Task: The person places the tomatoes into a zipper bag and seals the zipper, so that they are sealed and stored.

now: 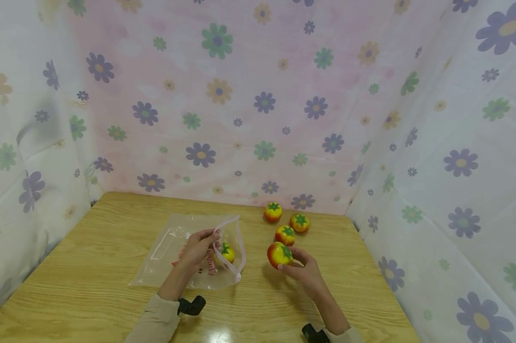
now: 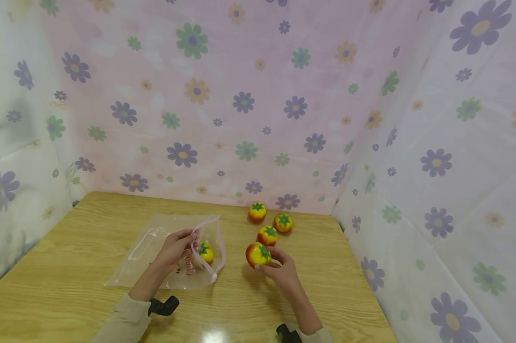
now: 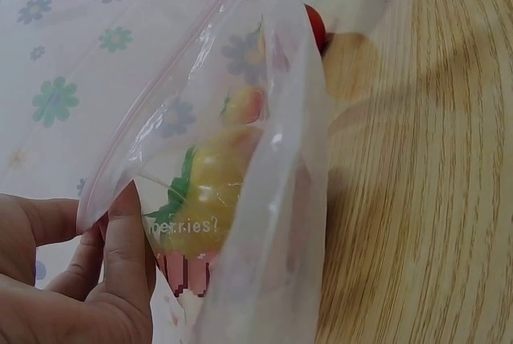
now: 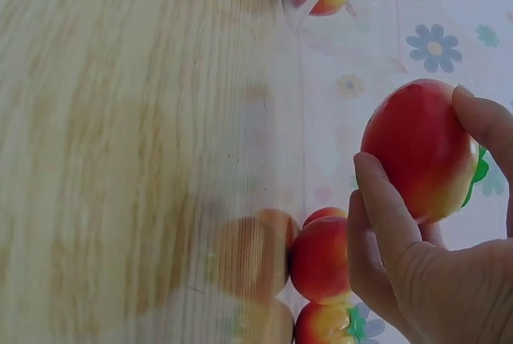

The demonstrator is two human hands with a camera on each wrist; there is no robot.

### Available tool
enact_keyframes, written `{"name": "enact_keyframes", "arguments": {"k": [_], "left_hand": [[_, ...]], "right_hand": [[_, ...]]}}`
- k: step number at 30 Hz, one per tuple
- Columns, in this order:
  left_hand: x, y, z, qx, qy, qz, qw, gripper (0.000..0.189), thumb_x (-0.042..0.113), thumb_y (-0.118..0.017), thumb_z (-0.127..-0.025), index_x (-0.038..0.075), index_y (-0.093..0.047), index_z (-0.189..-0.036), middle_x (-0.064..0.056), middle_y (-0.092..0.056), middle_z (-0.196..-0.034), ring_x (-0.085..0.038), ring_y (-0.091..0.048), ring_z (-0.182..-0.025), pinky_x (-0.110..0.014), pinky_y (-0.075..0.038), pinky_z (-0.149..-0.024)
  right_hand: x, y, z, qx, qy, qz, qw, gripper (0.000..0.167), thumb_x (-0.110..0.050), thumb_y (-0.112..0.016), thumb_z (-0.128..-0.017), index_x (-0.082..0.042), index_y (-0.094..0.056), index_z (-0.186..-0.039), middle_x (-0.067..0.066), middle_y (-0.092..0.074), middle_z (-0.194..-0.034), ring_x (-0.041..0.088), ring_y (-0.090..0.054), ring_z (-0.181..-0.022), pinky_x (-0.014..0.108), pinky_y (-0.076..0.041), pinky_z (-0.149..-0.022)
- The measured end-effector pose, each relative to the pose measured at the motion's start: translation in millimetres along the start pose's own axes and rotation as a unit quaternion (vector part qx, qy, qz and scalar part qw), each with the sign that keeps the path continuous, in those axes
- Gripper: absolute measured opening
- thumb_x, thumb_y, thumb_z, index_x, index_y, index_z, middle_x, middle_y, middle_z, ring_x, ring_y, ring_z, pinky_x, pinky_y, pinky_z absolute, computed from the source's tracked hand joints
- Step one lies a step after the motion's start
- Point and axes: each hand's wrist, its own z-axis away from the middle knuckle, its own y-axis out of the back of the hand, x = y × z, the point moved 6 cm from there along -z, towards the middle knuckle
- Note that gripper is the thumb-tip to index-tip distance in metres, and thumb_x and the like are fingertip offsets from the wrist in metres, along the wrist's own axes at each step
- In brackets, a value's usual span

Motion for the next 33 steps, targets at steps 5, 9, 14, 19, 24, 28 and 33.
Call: {"name": "enact_keyframes", "arguments": {"k": [5, 9, 14, 19, 24, 28, 33], "left_hand": [[-0.8, 0.2, -0.8, -0.002, -0.002, 0.001, 1.0000, 0.033, 0.009, -0.051, -0.107, -0.012, -0.057, -0.132, -0.005, -0.066, -0.091, -0.009, -0.062, -0.075, -0.016, -0.046, -0.057], [-1.2, 0.1, -1.0, -0.004, -0.001, 0.000, 1.0000, 0.032, 0.009, -0.051, -0.107, -0.011, -0.057, -0.132, -0.004, -0.066, -0.089, -0.009, -0.062, -0.074, -0.016, -0.046, -0.057], [-1.3, -1.4, -1.0, -0.011, -0.002, 0.002, 0.9999, 0.033, 0.009, -0.052, -0.107, -0.011, -0.057, -0.132, -0.004, -0.066, -0.085, -0.010, -0.062, -0.073, -0.016, -0.046, -0.057], [-1.1, -2.7, 0.1, -0.019, -0.003, 0.001, 0.9998, 0.035, 0.010, -0.052, -0.107, -0.012, -0.055, -0.133, -0.003, -0.066, -0.084, -0.010, -0.062, -0.073, -0.016, -0.047, -0.058], [-2.2, -2.8, 0.3, -0.029, -0.008, 0.001, 0.9996, 0.036, 0.010, -0.052, -0.107, -0.013, -0.054, -0.134, -0.003, -0.066, -0.084, -0.010, -0.063, -0.073, -0.016, -0.047, -0.058], [-2.9, -2.8, -0.2, -0.030, -0.008, -0.003, 0.9995, 0.036, 0.011, -0.052, -0.107, -0.012, -0.055, -0.134, -0.003, -0.066, -0.085, -0.010, -0.063, -0.074, -0.016, -0.047, -0.059], [-2.8, -3.6, -0.7, -0.022, -0.010, -0.002, 0.9997, 0.035, 0.011, -0.052, -0.107, -0.012, -0.056, -0.133, -0.007, -0.066, -0.091, -0.011, -0.064, -0.074, -0.016, -0.050, -0.061]], "right_hand": [[1, -5, 0.7, -0.028, 0.001, -0.012, 0.9995, 0.061, -0.007, -0.080, -0.087, -0.003, -0.052, -0.141, 0.018, -0.048, -0.140, 0.026, -0.063, -0.114, 0.031, -0.057, -0.091], [4, -11, 1.3, -0.042, 0.003, -0.013, 0.9990, 0.063, -0.010, -0.080, -0.087, -0.003, -0.052, -0.142, 0.019, -0.048, -0.140, 0.026, -0.063, -0.115, 0.031, -0.057, -0.091], [7, -23, 4.2, -0.065, 0.002, -0.014, 0.9978, 0.064, -0.011, -0.082, -0.086, -0.004, -0.053, -0.143, 0.019, -0.049, -0.140, 0.025, -0.063, -0.117, 0.031, -0.057, -0.091], [9, -38, 6.8, -0.084, -0.008, -0.020, 0.9962, 0.063, -0.011, -0.082, -0.086, -0.002, -0.053, -0.141, 0.018, -0.050, -0.139, 0.023, -0.063, -0.114, 0.029, -0.056, -0.092], [10, -51, 8.1, -0.109, -0.011, -0.026, 0.9937, 0.064, -0.010, -0.082, -0.086, -0.002, -0.052, -0.142, 0.020, -0.049, -0.141, 0.023, -0.063, -0.114, 0.029, -0.056, -0.093], [9, -60, 7.9, -0.126, 0.005, -0.023, 0.9917, 0.065, -0.012, -0.083, -0.086, -0.002, -0.052, -0.143, 0.020, -0.048, -0.142, 0.024, -0.063, -0.117, 0.029, -0.056, -0.095], [6, -70, 6.4, -0.135, 0.022, -0.030, 0.9901, 0.066, -0.013, -0.083, -0.086, -0.003, -0.052, -0.144, 0.017, -0.050, -0.142, 0.025, -0.061, -0.122, 0.029, -0.054, -0.098]]}}
